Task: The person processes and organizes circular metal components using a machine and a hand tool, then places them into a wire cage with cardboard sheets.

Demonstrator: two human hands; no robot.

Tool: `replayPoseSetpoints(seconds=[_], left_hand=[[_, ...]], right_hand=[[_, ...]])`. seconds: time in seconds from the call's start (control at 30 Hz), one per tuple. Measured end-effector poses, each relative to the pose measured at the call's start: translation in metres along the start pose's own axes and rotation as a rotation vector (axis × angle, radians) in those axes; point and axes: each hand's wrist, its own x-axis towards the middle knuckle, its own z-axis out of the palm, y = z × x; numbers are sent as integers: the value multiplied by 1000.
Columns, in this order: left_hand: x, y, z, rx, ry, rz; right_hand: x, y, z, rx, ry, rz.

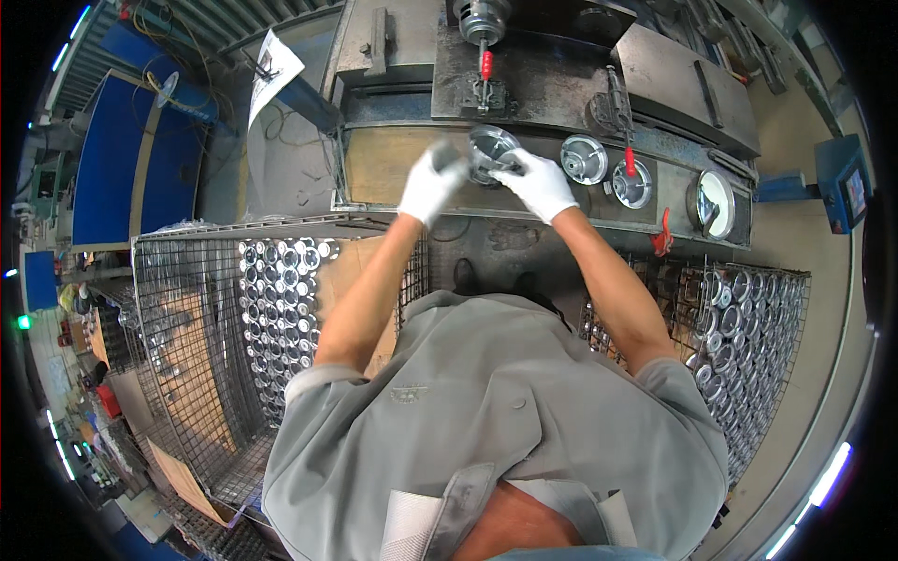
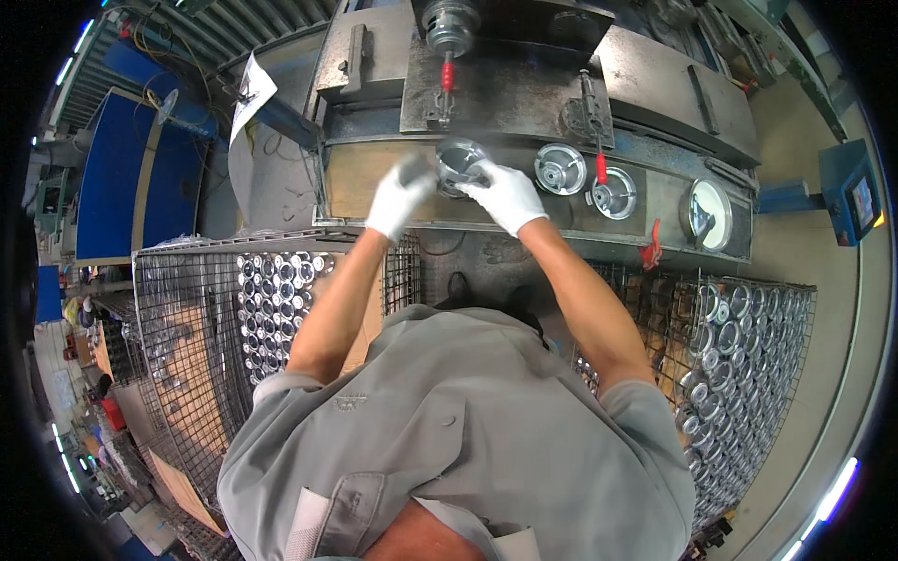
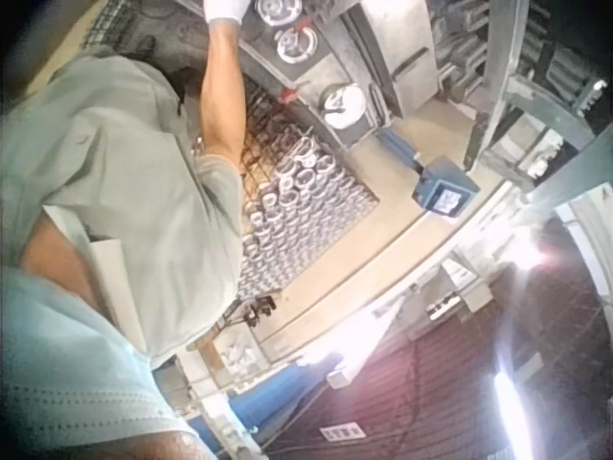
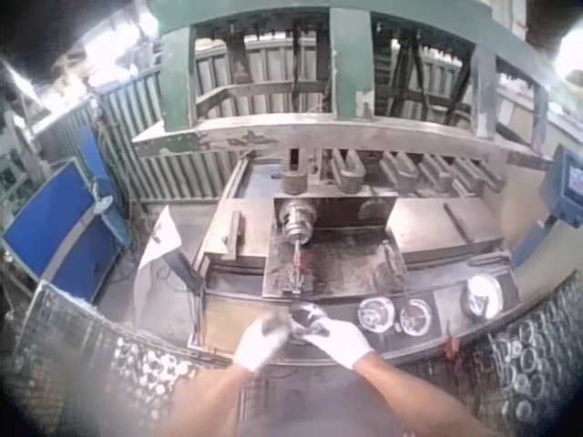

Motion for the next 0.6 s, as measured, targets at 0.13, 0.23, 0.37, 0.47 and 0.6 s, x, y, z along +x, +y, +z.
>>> replayPoseSetpoints(seconds=[0.13,0.23,0.37,0.47,0.6], left_hand=[[-38,43,57,-203,-142,-14],[-25,85,74,-173,-262,136],[20,111,104,-803,-436,22],[87,124,129,-868,-355,-98],[154,129,158,-937,-268,-252]], right_hand=[[-21,-26,-61,43,-103,67],[-34,-38,-90,128,15,-32],[-42,-33,-126,346,390,-19],[-55,-12,-130,469,494,-14],[-78,-21,-139,304,424,198]])
